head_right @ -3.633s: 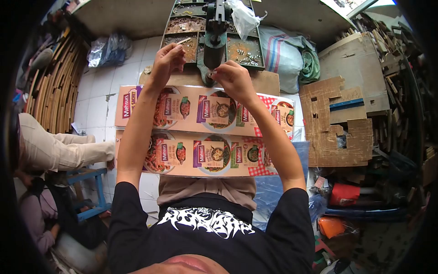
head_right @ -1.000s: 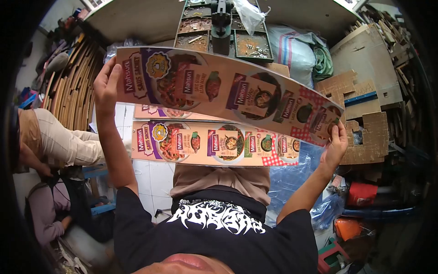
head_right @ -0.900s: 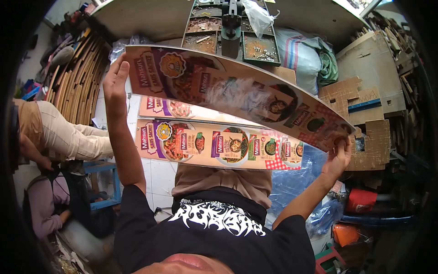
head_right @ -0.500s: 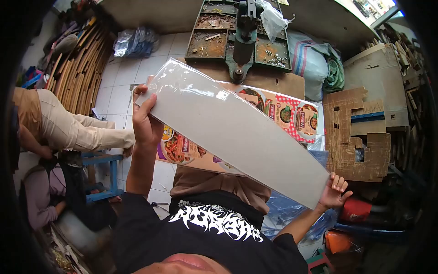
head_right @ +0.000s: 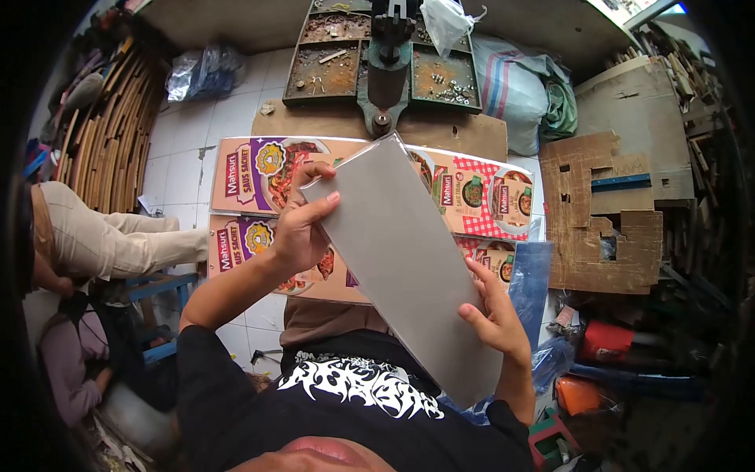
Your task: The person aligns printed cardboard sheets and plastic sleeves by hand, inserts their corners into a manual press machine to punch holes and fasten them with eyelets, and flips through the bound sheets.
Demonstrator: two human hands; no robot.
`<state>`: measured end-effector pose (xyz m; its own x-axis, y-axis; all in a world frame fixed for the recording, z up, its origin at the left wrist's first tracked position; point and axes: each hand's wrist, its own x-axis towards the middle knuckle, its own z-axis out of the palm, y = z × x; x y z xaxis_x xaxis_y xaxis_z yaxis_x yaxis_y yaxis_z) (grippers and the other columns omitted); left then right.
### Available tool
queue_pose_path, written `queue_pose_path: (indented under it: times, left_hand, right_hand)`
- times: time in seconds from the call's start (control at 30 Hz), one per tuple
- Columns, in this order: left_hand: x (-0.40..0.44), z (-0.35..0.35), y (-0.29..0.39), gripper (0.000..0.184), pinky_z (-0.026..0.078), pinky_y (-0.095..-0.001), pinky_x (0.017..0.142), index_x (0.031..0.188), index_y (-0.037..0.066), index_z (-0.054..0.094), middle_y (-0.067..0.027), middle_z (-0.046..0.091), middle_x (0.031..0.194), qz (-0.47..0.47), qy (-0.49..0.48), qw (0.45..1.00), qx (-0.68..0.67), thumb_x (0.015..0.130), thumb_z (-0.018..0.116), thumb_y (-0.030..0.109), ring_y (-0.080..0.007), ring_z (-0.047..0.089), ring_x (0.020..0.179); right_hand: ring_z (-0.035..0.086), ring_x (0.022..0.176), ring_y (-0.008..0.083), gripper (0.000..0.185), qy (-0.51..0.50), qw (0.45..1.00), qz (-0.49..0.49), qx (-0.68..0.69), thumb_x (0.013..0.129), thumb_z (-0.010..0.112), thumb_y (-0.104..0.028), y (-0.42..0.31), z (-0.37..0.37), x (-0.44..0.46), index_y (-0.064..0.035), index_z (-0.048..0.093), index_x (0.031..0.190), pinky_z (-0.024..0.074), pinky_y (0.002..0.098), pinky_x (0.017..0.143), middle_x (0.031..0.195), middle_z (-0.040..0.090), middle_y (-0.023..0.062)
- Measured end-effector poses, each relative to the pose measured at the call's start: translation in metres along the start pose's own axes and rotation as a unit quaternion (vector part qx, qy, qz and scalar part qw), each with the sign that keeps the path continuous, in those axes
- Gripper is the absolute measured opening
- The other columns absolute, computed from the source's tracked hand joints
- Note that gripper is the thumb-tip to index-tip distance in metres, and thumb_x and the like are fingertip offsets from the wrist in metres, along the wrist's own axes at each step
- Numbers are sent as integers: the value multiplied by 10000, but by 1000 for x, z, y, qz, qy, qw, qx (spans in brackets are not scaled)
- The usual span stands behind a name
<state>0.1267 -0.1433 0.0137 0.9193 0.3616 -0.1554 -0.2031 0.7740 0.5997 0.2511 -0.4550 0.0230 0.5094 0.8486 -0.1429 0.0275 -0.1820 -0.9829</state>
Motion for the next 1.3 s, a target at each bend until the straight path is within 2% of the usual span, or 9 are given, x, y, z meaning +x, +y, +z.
queue_pose_path:
  times: [0.13,0.2,0.23,0.27,0.37,0.43,0.7,0.93,1.3]
  left_hand:
    - [31,-9,-3,469,595,-392,802,1335,177,380,-100,537,1191,2,56,998,40,922,573,67,-206,630,998]
    - [37,-11,-3,546,607,-396,784,1385,148,335,-115,532,1201,-2,65,996,58,909,597,95,-210,638,1002]
    - [39,-14,-1,546,606,-393,790,1386,115,327,-125,538,1205,-20,55,995,84,911,597,111,-213,638,1015]
    - [41,-17,1,551,606,-389,797,1387,82,318,-135,543,1208,-39,45,992,109,914,597,126,-216,637,1028]
    - [45,-29,8,535,603,-396,814,1374,9,322,-157,559,1206,-65,-4,990,124,929,579,159,-229,642,1033]
    - [49,-34,7,523,602,-398,818,1371,-7,329,-166,563,1207,-55,-7,991,124,937,566,163,-233,645,1025]
    - [52,-34,4,485,594,-399,838,1380,-14,350,-183,560,1226,-38,26,990,130,957,530,138,-247,639,1052]
    - [53,-39,2,502,599,-378,829,1395,-2,328,-175,549,1235,-42,18,991,125,954,532,123,-238,640,1050]
    - [51,-39,4,496,591,-366,837,1411,8,317,-168,568,1217,-44,5,991,128,968,515,115,-227,630,1065]
  right_hand:
    - [615,1095,220,630,98,991,58,63,899,635,-65,1,20,15,6,346,1455,480,301,914,1242,596,207]
    - [638,877,132,598,105,989,8,-106,876,658,-65,13,15,21,17,424,1419,489,231,763,1113,661,180]
    - [517,618,73,558,140,976,-23,-167,854,688,-87,12,16,27,19,501,1369,422,223,578,838,666,102]
    - [517,618,73,558,141,976,-19,-167,854,688,-87,11,14,32,19,501,1369,422,223,578,838,666,102]
    - [358,526,71,558,143,969,4,-200,850,705,-122,8,8,44,16,519,1358,320,243,491,654,543,33]
    - [345,519,77,549,143,965,8,-218,853,705,-134,5,5,53,20,527,1348,302,247,484,586,434,13]
    - [347,530,82,547,136,963,-3,-231,846,713,-141,14,-7,67,20,538,1338,300,243,490,580,421,22]
    - [354,550,65,557,132,961,39,-239,844,709,-127,4,-5,70,31,524,1346,291,235,492,614,451,0]
    - [353,554,56,570,132,965,29,-223,851,712,-138,15,-8,67,35,511,1355,285,224,490,648,476,-10]
